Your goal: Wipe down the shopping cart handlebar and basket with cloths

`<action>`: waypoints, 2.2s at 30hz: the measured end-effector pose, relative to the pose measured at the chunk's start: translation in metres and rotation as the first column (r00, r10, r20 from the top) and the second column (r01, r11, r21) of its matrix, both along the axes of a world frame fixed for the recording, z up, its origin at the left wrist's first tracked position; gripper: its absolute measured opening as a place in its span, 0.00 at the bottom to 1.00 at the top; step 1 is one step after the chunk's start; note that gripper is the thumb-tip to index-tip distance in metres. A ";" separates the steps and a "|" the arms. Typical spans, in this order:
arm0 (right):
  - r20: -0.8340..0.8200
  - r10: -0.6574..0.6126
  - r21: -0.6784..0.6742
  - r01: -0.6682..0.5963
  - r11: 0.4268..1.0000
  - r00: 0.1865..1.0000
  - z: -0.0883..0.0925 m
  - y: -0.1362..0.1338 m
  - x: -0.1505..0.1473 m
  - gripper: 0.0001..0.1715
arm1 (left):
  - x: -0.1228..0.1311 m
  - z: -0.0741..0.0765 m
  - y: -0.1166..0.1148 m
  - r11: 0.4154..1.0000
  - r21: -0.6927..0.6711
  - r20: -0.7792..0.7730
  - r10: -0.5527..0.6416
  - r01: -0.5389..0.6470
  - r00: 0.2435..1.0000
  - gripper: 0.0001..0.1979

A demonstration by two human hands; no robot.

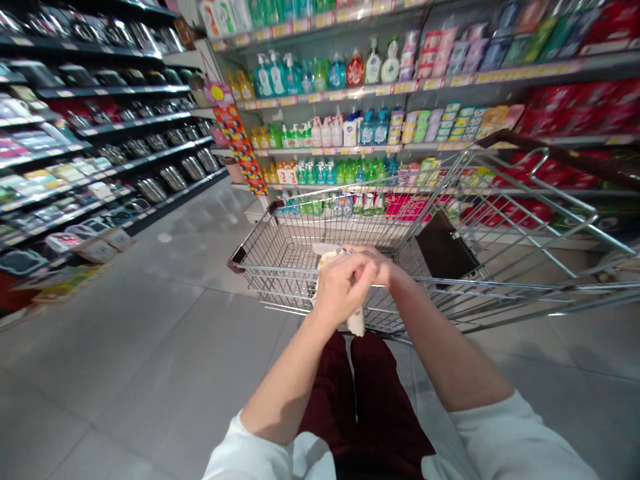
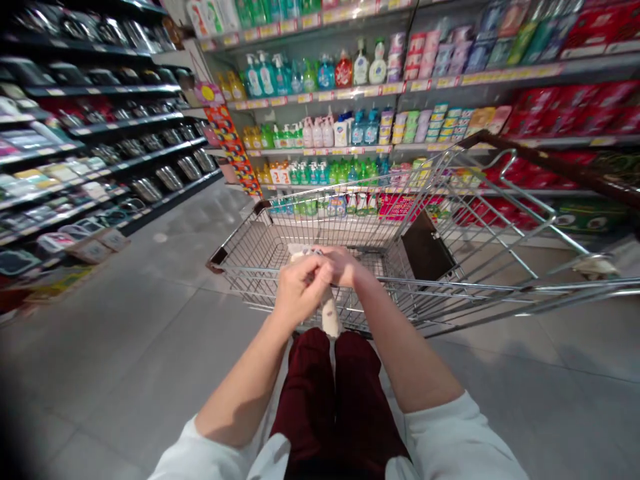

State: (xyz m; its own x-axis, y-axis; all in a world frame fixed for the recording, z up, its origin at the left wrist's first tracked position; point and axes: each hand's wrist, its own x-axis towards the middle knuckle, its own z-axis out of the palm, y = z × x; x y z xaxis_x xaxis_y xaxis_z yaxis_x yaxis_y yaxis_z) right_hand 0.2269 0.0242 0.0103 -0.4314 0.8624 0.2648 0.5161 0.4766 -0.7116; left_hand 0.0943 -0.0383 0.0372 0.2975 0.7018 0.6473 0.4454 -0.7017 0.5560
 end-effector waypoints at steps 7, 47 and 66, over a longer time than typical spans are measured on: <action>0.180 -0.115 -0.071 0.129 0.989 0.977 0.000 0.004 -0.007 0.17 | -0.036 -0.028 0.090 0.926 -0.345 -0.225 0.080 -0.156 0.971 0.30; -0.561 -0.746 -0.106 0.862 0.495 0.359 0.033 -0.047 0.063 0.35 | -0.042 -0.041 0.115 0.861 -0.455 -0.352 0.061 -0.228 0.934 0.26; 0.119 -0.864 0.607 0.653 0.453 0.490 -0.032 -0.115 0.142 0.18 | 0.032 0.028 0.029 0.937 0.241 -0.112 0.285 -0.252 0.952 0.29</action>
